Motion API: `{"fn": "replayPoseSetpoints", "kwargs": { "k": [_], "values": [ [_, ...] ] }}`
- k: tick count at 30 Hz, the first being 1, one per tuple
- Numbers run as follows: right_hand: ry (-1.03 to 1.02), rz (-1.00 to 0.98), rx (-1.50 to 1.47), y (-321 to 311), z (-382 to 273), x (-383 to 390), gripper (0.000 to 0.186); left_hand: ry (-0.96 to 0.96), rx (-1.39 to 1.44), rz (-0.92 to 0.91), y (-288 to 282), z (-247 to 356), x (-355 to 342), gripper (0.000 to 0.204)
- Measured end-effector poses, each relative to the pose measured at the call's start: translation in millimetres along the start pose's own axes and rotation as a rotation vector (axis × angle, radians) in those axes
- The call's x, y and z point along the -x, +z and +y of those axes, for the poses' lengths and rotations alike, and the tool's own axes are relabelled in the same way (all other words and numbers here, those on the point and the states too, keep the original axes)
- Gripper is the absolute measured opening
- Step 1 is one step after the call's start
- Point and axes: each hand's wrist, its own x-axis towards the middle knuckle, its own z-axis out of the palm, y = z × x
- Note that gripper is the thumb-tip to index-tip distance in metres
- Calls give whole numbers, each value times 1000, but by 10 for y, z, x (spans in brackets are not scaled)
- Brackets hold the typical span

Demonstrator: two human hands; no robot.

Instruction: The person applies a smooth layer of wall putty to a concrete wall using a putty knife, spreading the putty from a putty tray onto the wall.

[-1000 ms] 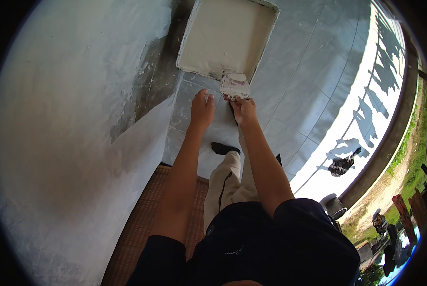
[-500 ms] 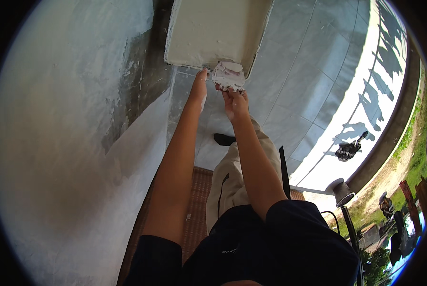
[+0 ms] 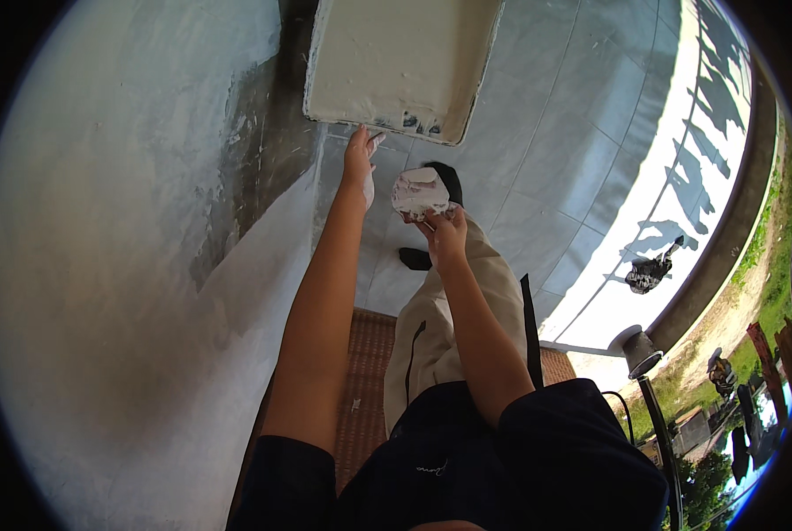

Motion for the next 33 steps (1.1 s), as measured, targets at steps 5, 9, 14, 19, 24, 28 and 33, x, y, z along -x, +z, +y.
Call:
{"fn": "replayPoseSetpoints", "kwargs": {
  "k": [5, 9, 14, 19, 24, 28, 33],
  "values": [
    [-964, -10, 1039, 413, -484, 55, 18, -42, 36, -26, -29, 5, 20, 72],
    [-1370, -100, 1317, 731, -678, -85, 20, -42, 62, -65, -40, 21, 56, 73],
    [-1538, -101, 1471, 800, -583, -533, 12, -20, 131, -151, -5, 90, 42, 76],
    [-1572, -131, 1618, 831, -442, -623, 10, -77, 226, -187, -60, 133, 65, 80],
    [-1531, -141, 1683, 792, -378, -690, 10, -119, 313, -165, -31, 131, 77, 79],
    [-1526, -133, 1713, 771, -320, -676, 10, -134, 415, -207, -79, 152, 67, 78],
    [-1530, -133, 1730, 687, -209, -634, 9, -152, 416, -227, -69, 203, 101, 88]
  ]
}}
